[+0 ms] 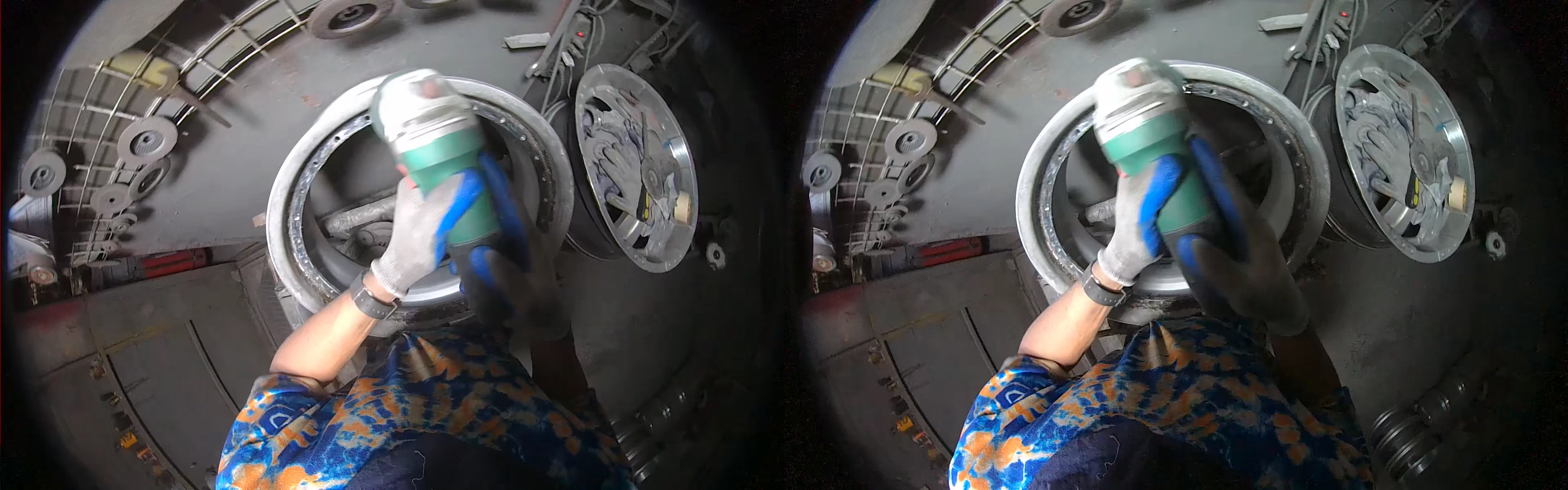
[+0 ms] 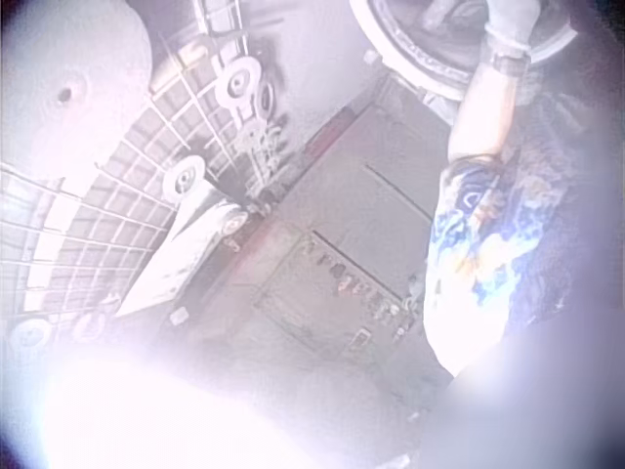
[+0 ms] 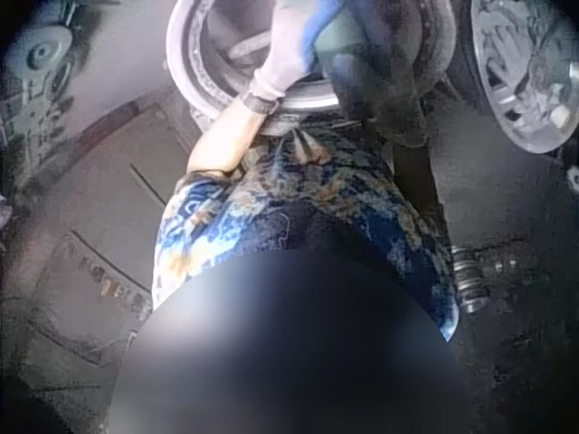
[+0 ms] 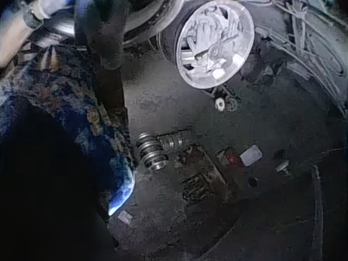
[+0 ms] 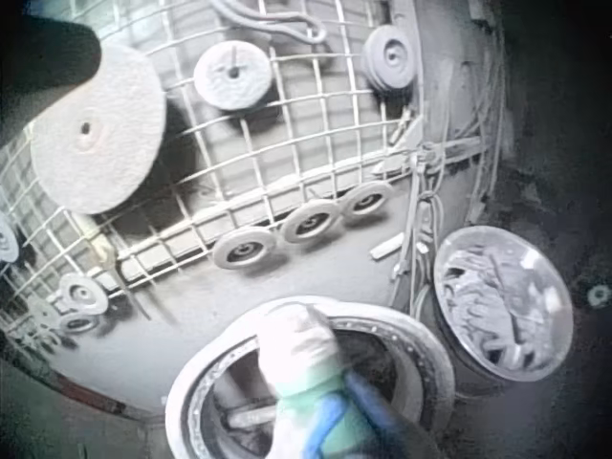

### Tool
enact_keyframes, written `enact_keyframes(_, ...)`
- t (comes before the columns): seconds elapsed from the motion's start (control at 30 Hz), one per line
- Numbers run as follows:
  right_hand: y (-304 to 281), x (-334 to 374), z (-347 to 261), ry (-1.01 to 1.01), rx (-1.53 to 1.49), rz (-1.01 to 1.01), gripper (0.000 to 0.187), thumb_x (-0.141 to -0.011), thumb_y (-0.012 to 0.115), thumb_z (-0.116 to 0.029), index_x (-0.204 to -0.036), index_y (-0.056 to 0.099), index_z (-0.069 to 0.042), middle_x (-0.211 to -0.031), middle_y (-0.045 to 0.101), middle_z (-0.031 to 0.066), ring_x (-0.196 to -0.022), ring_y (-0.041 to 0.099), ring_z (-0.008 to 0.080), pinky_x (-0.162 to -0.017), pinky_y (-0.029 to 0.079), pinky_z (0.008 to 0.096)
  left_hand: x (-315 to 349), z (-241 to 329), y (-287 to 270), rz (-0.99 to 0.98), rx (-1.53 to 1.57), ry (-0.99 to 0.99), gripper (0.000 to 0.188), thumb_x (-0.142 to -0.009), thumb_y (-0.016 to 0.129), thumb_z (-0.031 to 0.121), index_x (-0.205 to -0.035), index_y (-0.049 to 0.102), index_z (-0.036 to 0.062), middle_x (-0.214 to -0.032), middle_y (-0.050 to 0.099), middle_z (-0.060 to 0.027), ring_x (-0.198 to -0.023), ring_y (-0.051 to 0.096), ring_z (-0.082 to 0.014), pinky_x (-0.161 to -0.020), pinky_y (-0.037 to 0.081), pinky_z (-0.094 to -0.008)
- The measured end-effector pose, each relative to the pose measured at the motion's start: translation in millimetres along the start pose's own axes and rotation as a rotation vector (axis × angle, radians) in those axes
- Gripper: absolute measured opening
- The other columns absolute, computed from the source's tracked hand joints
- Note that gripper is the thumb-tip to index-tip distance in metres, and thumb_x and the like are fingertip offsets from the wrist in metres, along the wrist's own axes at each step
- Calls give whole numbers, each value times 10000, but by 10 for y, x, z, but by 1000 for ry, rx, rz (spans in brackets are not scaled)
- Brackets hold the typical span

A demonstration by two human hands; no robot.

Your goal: Grinding the inner surface and edges of a large metal ring using a handheld angle grinder.

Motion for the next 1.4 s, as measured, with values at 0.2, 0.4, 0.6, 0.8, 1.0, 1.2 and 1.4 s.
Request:
enact_keyframes(0.2,-263,390,500,72,-419,331,752,-1041,577,-268,-1685,250,-60,-1320,642,184,-1089,706,248,-869,620,377,-397,170,649,-247,-196,-34,288,-1070,635,253,-1162,700,-13,-986,749,-135,-934,721,-196,-836,560,-369)
enact_keyframes(0.4,-153,545,804,9,-665,421,552,-1112,518,-349,-1580,369,-97,-1254,648,196,-1015,726,300,-764,658,445,-507,157,792,-494,-347,-327,388,-1038,693,344,-1179,711,-17,-1068,768,-191,-987,741,-254,-875,563,-392)
enact_keyframes(0.6,73,212,637,52,-257,343,687,-1014,652,-216,-1606,384,8,-1274,678,186,-1121,711,219,-908,604,341,-267,88,230,-271,-148,-53,452,-985,750,331,-1251,689,-30,-1028,753,-146,-976,711,-163,-860,572,-348)
enact_keyframes(0.8,356,-281,367,-153,289,-137,935,-912,734,-178,-1677,238,29,-1443,594,338,-1373,610,330,-1153,465,416,489,-381,-418,213,259,10,536,-991,705,166,-1476,545,2,-1315,666,-132,-1165,668,-235,-1026,565,-390)
enact_keyframes(1.0,306,-327,336,-143,376,-188,934,-911,751,-188,-1670,253,31,-1456,570,355,-1384,596,393,-1191,431,432,562,-688,-450,174,506,-111,648,-999,681,221,-1556,441,-5,-1416,621,-187,-1265,637,-296,-1111,516,-446)
enact_keyframes(1.2,-143,-96,510,-268,336,142,920,-918,743,-99,-1653,228,103,-1503,557,286,-1350,598,310,-1152,454,399,-89,-292,90,-52,130,-65,447,-948,753,184,-1332,663,-26,-1181,730,-105,-1058,681,-167,-938,561,-334)
enact_keyframes(1.4,-367,451,1171,-130,95,526,744,-1023,650,-100,-1660,281,6,-1548,489,274,-1380,560,331,-1135,494,436,-444,-136,677,-428,-202,75,285,-979,715,160,-1251,701,76,-1103,753,-108,-986,730,-255,-871,574,-376)
Point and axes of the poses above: each hand's wrist, its own x-axis away from the middle knuckle, its own y-axis out of the palm, z = x × y, the point moved 1 cm from there along -x, towards the middle knuckle
